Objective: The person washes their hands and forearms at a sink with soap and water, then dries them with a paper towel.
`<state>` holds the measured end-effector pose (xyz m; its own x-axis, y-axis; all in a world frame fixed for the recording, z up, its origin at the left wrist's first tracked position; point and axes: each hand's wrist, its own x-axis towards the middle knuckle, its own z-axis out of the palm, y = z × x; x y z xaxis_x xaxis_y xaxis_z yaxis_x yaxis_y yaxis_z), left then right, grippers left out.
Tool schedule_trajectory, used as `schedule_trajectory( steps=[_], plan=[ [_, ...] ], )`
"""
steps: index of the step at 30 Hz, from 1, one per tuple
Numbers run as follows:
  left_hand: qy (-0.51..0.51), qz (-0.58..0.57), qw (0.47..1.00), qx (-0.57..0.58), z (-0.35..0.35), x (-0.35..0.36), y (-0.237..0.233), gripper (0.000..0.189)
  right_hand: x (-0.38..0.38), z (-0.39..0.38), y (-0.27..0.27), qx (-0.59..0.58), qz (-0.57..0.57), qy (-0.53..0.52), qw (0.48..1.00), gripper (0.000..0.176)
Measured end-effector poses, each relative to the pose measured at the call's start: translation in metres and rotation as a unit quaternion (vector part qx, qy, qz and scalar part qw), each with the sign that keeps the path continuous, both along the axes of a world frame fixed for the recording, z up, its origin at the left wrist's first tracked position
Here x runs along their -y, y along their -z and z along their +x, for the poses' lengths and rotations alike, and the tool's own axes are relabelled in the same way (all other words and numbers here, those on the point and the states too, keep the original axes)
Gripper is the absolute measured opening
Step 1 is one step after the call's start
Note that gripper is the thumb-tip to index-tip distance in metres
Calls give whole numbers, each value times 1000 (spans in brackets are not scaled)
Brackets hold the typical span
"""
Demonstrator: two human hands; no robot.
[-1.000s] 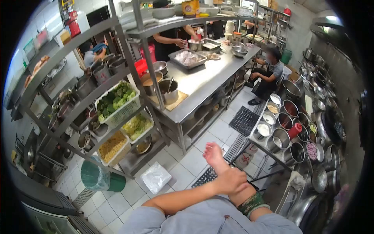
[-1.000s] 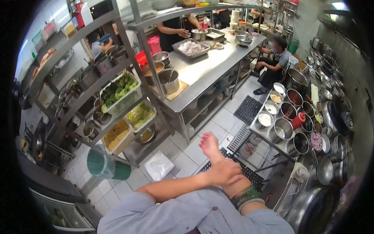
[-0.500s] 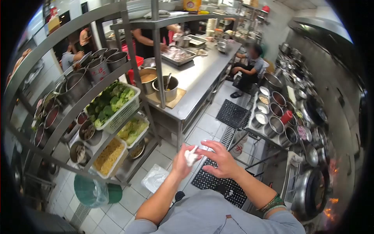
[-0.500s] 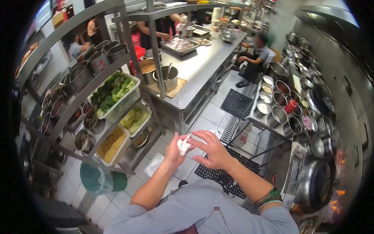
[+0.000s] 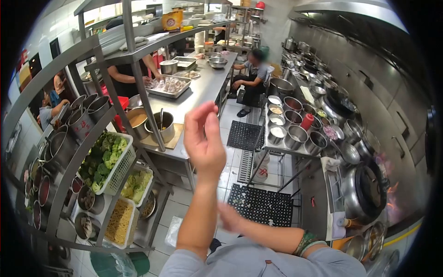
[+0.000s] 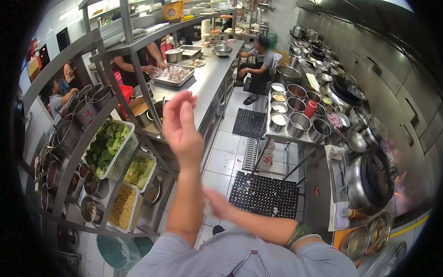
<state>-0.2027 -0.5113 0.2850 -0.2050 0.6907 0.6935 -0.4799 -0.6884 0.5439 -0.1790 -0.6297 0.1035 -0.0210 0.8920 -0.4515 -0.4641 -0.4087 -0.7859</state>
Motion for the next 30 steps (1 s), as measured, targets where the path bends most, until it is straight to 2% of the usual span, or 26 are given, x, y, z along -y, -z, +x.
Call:
schedule_trajectory(
  steps=[1,2,4,6,8,9,10,11,12,13,14,15,16,18,19,20,21,22,23,25,26,27,28,29,30],
  plan=[
    [-23,22,999,-19,15,-8,-3,21,6,-24,23,-174,77,21,981,33],
    [-49,45,997,-37,30,-15,-2,20,-1,-16,3,-174,84,22,981,33],
    [93,1,991,-92,43,0,12,26,-12,13,-40,-356,141,-97,919,32],
    [169,-50,979,-103,55,28,31,29,-18,39,-53,-331,147,-31,932,35],
    [285,-81,952,-81,56,56,49,34,-15,66,-53,-456,209,-31,864,40],
    [271,-91,953,-102,53,66,51,37,-3,62,-64,-465,189,-23,865,38],
    [273,-98,949,-125,50,74,55,41,-5,63,-52,-459,159,20,874,40],
    [315,-145,932,-105,48,77,65,44,-8,60,-48,-480,152,67,862,41],
    [357,-194,909,-93,46,78,75,47,-19,61,-20,-490,185,85,847,40],
    [421,-200,883,-62,41,81,83,47,-15,67,-30,-454,156,79,874,39],
    [468,-215,857,-27,32,84,95,48,-15,68,-43,-412,160,155,884,39],
    [495,-226,839,-34,22,84,110,48,-15,70,-44,-391,70,229,889,30],
    [511,-237,826,-36,5,79,127,48,-14,78,-42,-392,86,248,882,30],
    [478,-265,837,-41,-30,49,177,40,-12,93,-34,-364,193,201,889,20],
    [479,-262,837,-41,-23,50,171,40,-11,99,-34,-307,239,204,898,20],
    [385,-326,863,-15,-19,52,167,39,-10,97,-32,-309,238,200,899,20],
    [278,-387,879,12,-18,55,162,38,-11,89,-30,-114,313,166,928,24],
    [405,-356,842,-33,-12,49,157,45,-14,78,-30,80,379,115,915,30],
    [372,-392,842,4,-5,54,165,51,-20,65,-29,62,384,88,917,30],
    [462,-381,796,91,-6,52,171,57,-31,42,-26,294,350,136,879,38],
    [488,-250,836,18,-12,41,192,61,-34,34,-24,404,339,151,836,43],
    [427,-278,854,102,6,70,157,62,-36,32,-23,510,334,167,775,48],
    [477,-262,831,115,9,83,129,60,-38,31,-23,607,330,191,697,54],
    [460,-348,811,95,-10,76,156,56,-41,32,-27,610,335,171,697,56],
    [428,-345,828,113,-18,80,150,56,-47,35,-32,616,335,158,695,59]
  ],
)
